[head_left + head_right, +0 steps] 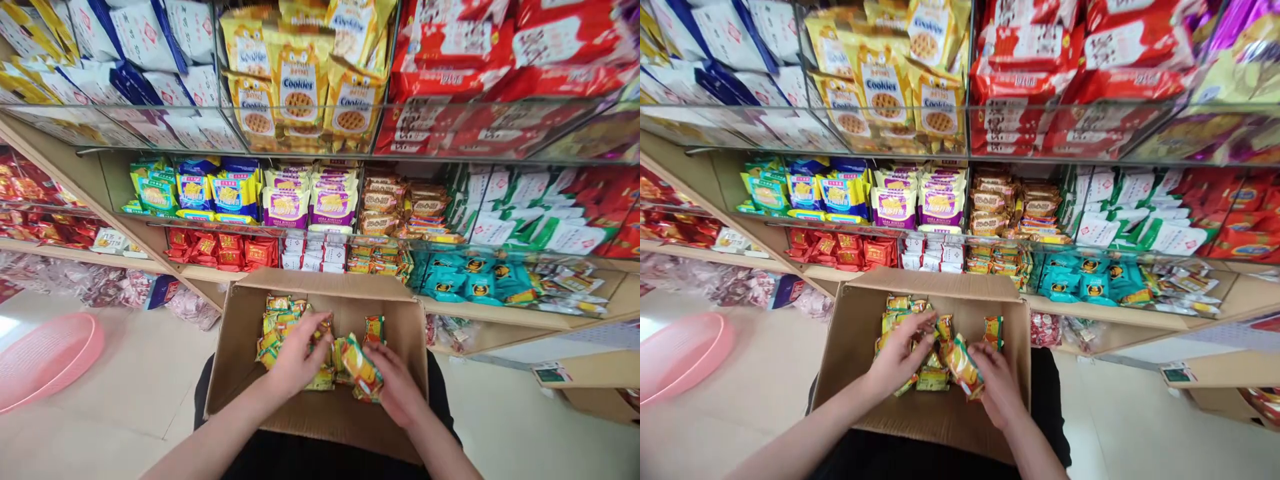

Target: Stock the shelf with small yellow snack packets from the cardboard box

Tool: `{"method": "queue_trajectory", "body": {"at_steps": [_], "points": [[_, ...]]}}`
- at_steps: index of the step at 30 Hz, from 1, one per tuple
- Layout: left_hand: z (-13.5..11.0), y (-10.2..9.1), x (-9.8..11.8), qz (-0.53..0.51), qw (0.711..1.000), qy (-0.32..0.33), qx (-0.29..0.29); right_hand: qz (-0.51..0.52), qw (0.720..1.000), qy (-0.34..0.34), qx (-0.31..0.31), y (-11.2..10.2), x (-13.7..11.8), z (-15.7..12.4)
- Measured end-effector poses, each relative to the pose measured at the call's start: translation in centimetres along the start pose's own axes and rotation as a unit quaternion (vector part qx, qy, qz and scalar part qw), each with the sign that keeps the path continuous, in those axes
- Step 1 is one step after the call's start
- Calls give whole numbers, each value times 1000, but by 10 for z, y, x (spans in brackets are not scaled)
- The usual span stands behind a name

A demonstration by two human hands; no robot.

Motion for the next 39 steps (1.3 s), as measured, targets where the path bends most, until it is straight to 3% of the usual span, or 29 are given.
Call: {"method": "queue_trajectory", "body": {"at_steps": [2,4,6,10,15,20,24,27,34,37,39], "points": [[-9,32,-14,-113,988,-85,-62,73,997,11,-3,11,-15,-6],[-14,53,-20,-218,960,-146,-101,79,997,-2,-8,21,-30,-8],[-14,54,-23,-293,937,-177,-73,63,997,-37,-5,27,-41,-10],[-15,35,-31,-360,909,-203,47,-22,990,-131,38,24,-50,-18],[-16,31,-33,-322,927,-172,83,-170,965,-175,97,13,-41,-18],[-16,25,-20,-126,983,-106,81,-313,923,-174,142,11,-54,-24],[-18,23,-12,-25,994,-84,71,-386,891,-169,167,12,-65,-29],[-20,24,-10,-8,995,-74,65,-379,891,-177,177,10,-67,-31],[-17,25,-10,-25,996,-63,56,-303,921,-161,184,4,-63,-32],[-13,24,-11,-98,991,-63,71,-254,931,-162,208,-3,-61,-31],[-12,29,-18,-203,970,-99,85,-214,934,-168,230,-9,-59,-30]]}}
Point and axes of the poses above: each hand's wrist, its own z-axis towards the middle knuckle, its own y-axis out of the palm, x = y × z, the point moved 10 cm from there along z, towards the middle knuckle, and after that the axes turned 7 degrees about -x, right-handed, at the moved point
